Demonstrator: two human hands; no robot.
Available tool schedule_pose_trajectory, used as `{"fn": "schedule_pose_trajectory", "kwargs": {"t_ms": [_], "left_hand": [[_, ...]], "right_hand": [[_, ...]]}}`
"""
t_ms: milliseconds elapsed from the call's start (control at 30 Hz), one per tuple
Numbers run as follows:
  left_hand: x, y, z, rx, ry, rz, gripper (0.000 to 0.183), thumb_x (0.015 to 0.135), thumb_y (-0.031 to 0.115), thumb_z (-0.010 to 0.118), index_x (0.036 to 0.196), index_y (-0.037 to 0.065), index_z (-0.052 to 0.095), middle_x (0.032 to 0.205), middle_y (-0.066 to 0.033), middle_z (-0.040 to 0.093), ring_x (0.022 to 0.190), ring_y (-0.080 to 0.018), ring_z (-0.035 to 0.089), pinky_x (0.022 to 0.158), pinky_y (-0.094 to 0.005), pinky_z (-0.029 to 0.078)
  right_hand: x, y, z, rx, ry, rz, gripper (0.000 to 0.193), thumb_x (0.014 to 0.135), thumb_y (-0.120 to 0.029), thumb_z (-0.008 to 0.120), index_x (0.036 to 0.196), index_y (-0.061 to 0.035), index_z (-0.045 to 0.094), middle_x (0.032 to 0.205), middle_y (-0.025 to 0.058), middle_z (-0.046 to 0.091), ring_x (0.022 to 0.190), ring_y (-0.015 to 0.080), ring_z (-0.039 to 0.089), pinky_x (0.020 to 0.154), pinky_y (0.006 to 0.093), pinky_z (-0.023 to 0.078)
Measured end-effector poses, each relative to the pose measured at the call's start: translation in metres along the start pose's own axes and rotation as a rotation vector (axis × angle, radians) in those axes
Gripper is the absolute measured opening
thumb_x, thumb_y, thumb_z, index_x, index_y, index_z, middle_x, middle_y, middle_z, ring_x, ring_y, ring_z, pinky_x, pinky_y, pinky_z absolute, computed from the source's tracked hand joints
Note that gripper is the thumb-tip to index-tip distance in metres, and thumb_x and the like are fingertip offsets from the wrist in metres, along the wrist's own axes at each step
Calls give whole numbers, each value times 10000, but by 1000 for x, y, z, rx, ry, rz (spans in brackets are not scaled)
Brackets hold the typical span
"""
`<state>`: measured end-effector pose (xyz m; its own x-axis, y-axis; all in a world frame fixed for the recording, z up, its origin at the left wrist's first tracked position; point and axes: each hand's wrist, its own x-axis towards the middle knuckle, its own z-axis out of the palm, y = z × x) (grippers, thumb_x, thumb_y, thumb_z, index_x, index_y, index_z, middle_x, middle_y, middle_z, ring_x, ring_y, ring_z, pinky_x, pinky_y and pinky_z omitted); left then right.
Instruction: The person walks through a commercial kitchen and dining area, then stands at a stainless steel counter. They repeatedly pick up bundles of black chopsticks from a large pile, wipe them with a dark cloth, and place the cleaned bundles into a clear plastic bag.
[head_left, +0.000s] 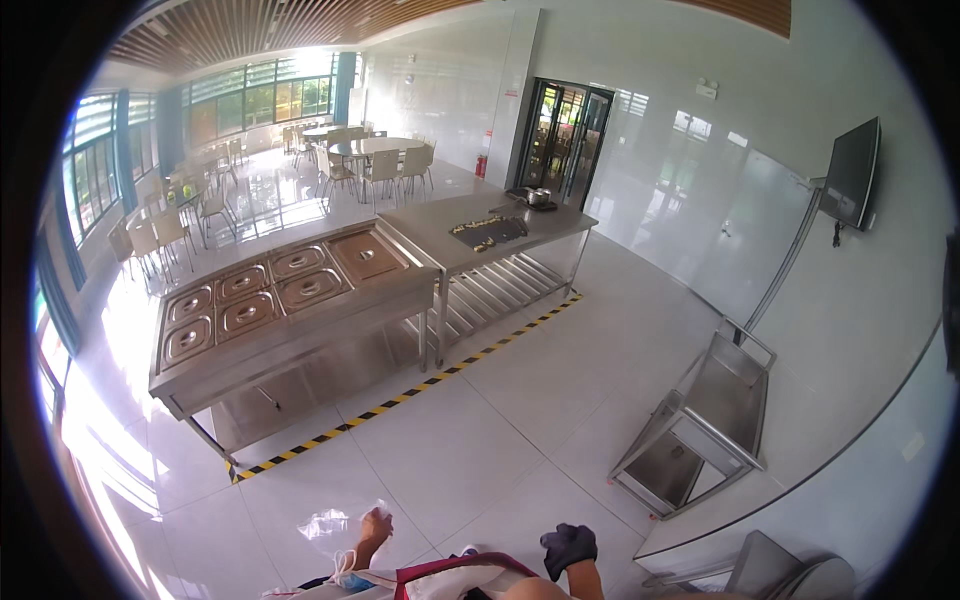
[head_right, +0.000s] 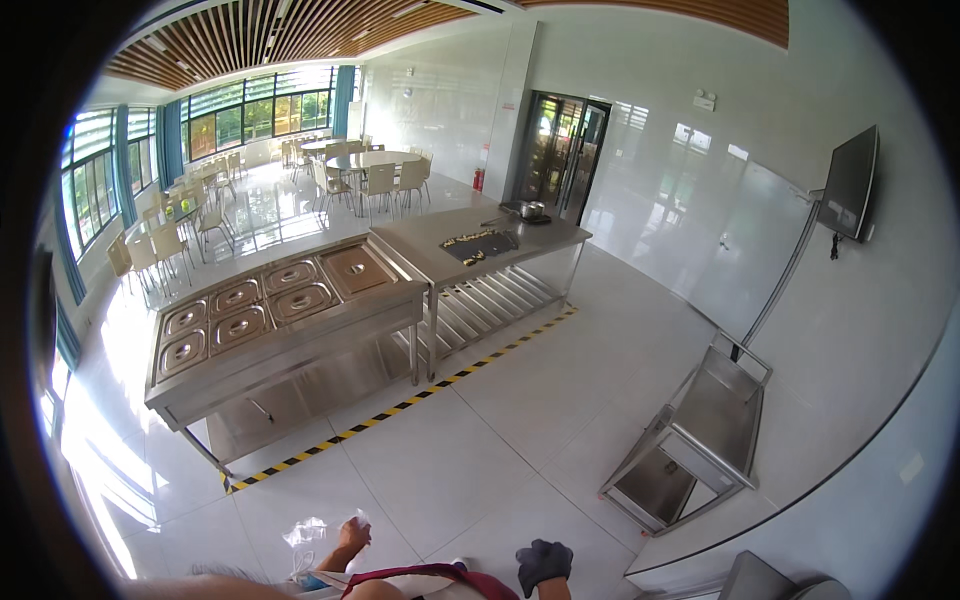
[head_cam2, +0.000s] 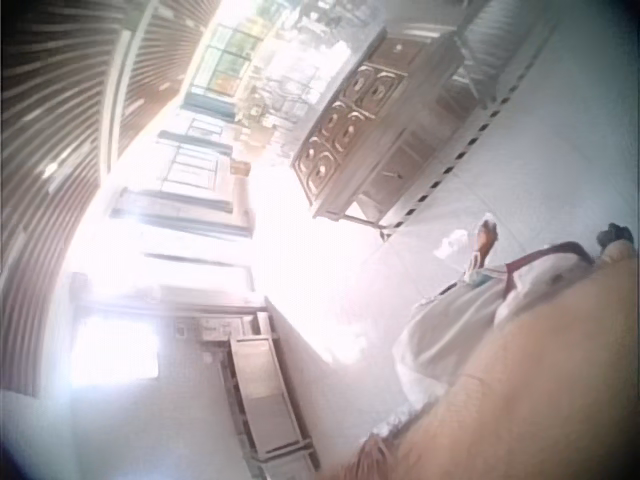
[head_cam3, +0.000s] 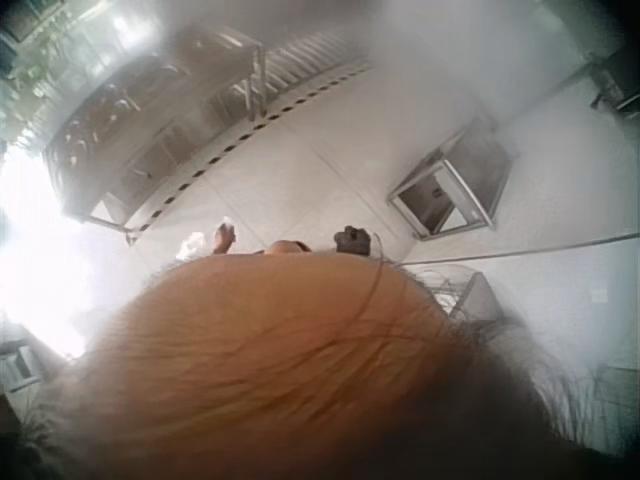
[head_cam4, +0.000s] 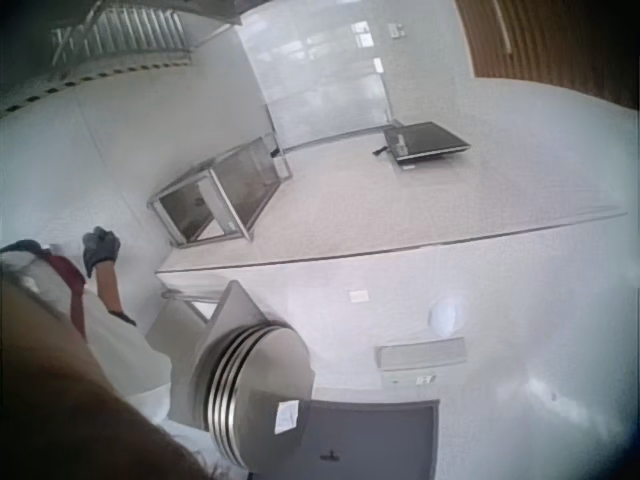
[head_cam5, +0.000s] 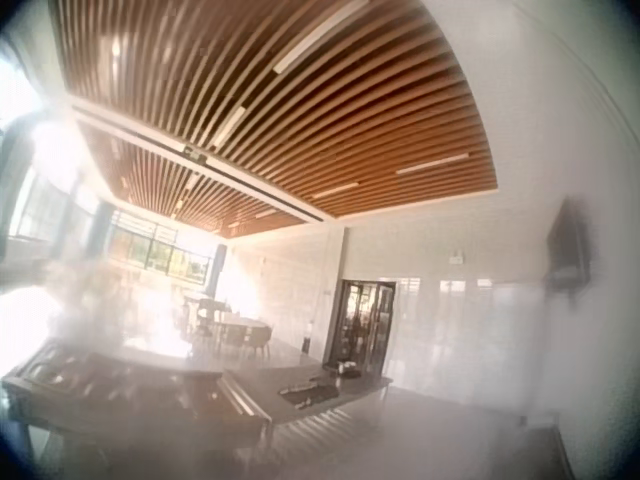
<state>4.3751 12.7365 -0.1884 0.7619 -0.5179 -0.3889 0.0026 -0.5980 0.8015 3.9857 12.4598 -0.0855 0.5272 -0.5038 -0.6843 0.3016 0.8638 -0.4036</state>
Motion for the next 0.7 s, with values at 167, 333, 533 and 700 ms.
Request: {"fn": "schedule_pose_trajectory", "kwargs": {"t_ms": [167,333,533,700], "left_hand": [[96,77,-17,-257,336,119,167,866,195,654,921,43,697,609,30,542,505,-107,467,477,-317,393],[194,213,-68,-878,147,-95,293,958,230,544,1196,73,611,553,60,333,451,-72,339,426,-261,279],[352,327,-73,-1061,-69,78,340,1001,264,474,1288,105,561,566,58,267,472,-74,264,462,-257,229],[515,494,-42,-1027,-261,167,386,1029,301,408,1344,109,521,583,61,236,494,-72,248,477,-253,214]], "right_hand": [[130,-103,108,84,-643,239,261,866,-305,362,713,-164,520,763,96,588,524,153,490,412,291,164],[244,-190,244,-154,-157,119,243,890,-321,375,736,-183,503,862,-20,596,737,213,603,423,278,186],[374,-264,334,61,-913,411,248,891,-297,353,771,-194,544,845,25,595,722,266,611,413,319,238],[469,-336,351,-110,-6,-181,201,877,-172,350,711,-160,464,784,61,571,546,248,432,436,349,300]]}}
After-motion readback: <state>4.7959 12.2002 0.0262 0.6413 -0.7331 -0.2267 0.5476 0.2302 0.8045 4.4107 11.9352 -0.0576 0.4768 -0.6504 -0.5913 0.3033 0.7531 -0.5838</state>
